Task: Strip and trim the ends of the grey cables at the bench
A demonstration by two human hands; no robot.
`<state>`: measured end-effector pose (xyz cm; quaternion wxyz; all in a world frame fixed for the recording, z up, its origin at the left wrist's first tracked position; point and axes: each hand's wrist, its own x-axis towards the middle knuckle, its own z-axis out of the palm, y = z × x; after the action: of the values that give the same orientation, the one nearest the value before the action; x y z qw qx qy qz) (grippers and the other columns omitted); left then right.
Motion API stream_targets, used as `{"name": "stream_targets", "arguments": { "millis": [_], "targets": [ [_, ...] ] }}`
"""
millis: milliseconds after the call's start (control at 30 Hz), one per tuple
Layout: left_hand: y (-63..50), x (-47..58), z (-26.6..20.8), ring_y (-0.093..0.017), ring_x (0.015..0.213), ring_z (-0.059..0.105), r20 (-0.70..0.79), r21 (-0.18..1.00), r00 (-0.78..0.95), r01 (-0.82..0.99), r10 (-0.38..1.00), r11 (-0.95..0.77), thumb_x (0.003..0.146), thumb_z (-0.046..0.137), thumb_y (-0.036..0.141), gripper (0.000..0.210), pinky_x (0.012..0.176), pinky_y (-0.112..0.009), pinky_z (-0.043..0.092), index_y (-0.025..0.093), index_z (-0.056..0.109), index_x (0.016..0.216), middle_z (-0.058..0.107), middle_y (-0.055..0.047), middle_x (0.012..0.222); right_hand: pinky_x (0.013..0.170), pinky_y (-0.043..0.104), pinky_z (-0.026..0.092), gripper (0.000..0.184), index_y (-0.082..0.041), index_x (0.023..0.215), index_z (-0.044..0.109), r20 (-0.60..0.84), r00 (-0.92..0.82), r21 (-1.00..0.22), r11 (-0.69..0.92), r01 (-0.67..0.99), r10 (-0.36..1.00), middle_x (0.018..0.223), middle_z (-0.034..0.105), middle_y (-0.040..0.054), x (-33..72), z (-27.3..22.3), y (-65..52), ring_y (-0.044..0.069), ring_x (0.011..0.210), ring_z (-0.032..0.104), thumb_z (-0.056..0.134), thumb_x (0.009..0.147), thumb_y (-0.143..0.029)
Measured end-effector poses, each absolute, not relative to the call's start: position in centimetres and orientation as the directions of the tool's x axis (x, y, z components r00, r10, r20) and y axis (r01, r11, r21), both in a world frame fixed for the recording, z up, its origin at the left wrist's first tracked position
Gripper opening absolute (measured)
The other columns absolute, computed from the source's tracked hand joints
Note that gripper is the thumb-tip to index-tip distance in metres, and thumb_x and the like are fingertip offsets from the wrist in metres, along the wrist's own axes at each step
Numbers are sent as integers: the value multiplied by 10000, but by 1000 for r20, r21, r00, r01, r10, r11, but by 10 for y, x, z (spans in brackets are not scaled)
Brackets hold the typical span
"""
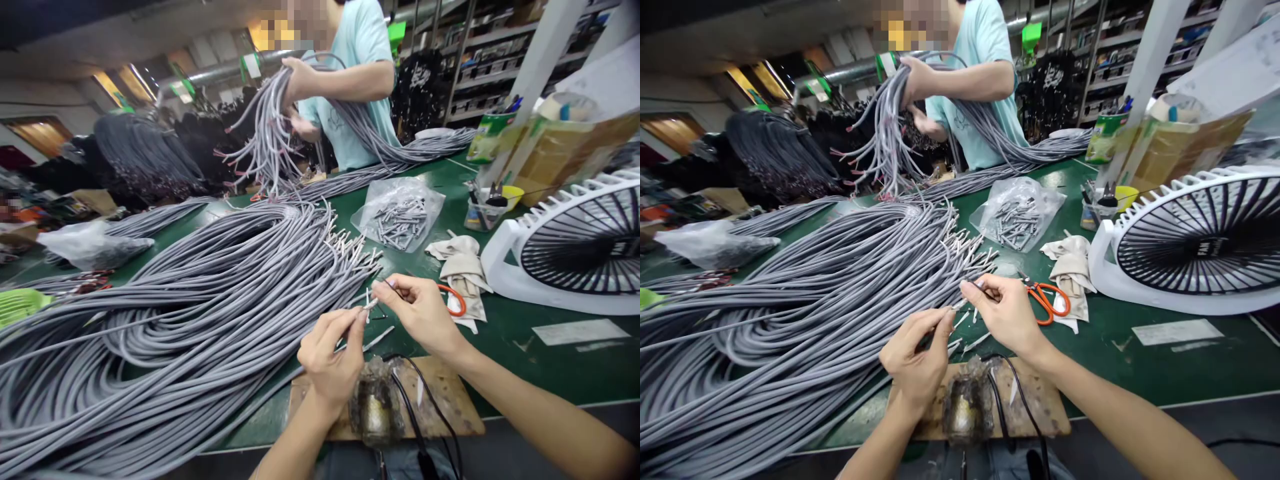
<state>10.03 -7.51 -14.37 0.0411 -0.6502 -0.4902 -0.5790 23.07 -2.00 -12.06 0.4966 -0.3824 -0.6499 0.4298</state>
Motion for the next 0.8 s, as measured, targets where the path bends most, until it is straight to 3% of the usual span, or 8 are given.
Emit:
{"name": "stream_targets", "arguments": {
  "millis": [100,200,333,500,600,700,767,800],
  "targets": [
    [-76,102,-144,-107,595,566,676,699,-289,544,677,-465,771,591,137,50,546,-207,446,169,628,762,606,-12,699,435,223,216,387,-158,534,435,317,-236,-939,338,56,919,528,263,-49,229,-120,-22,71,499,241,541,792,-426],
    [-74,103,-145,-74,485,468,429,902,-393,229,813,-365,812,560,269,134,448,-180,371,171,558,721,499,30,606,430,223,209,404,-163,528,420,312,-252,-941,335,51,916,527,240,-52,229,-120,-22,71,495,232,531,794,-446],
    [-68,100,-144,-51,452,358,175,980,-239,-49,955,-191,818,538,387,241,412,-153,288,175,486,716,387,52,570,433,226,204,410,-164,523,417,318,-228,-939,339,61,920,525,235,-54,231,-121,-20,69,490,230,545,781,-455],
    [-69,94,-141,-88,594,397,284,959,-25,-21,959,-284,822,526,377,252,460,-174,336,164,531,688,401,-18,750,420,225,181,451,-177,509,362,271,-264,-959,285,14,926,506,227,-66,233,-125,-13,57,456,210,545,765,-501],
    [-75,91,-140,-162,807,461,380,924,94,9,920,-383,777,585,395,259,638,-244,442,172,574,646,424,-64,845,404,224,158,462,-188,515,337,196,-279,-980,193,-41,940,482,222,-76,234,-128,-9,50,429,192,556,746,-522],
    [-78,91,-141,-200,905,492,429,903,177,-61,886,-425,706,650,444,321,779,-325,457,162,599,561,444,-94,1029,403,225,161,449,-186,517,357,174,-229,-984,163,-67,958,474,232,-77,237,-128,-6,52,427,197,569,738,-515],
    [-76,93,-141,-157,826,526,371,925,100,-126,923,-359,667,699,404,224,710,-290,483,207,664,768,434,-82,1142,417,223,191,419,-175,524,394,230,-201,-973,224,-48,952,493,261,-67,239,-126,-7,57,448,226,568,753,-481],
    [-74,94,-141,-123,756,531,317,941,38,-138,948,-309,650,722,364,316,643,-256,488,244,649,933,439,-77,1168,430,222,210,398,-169,535,418,266,-187,-964,266,-29,946,509,283,-59,240,-126,-9,61,464,248,563,764,-460]
  ]
}}
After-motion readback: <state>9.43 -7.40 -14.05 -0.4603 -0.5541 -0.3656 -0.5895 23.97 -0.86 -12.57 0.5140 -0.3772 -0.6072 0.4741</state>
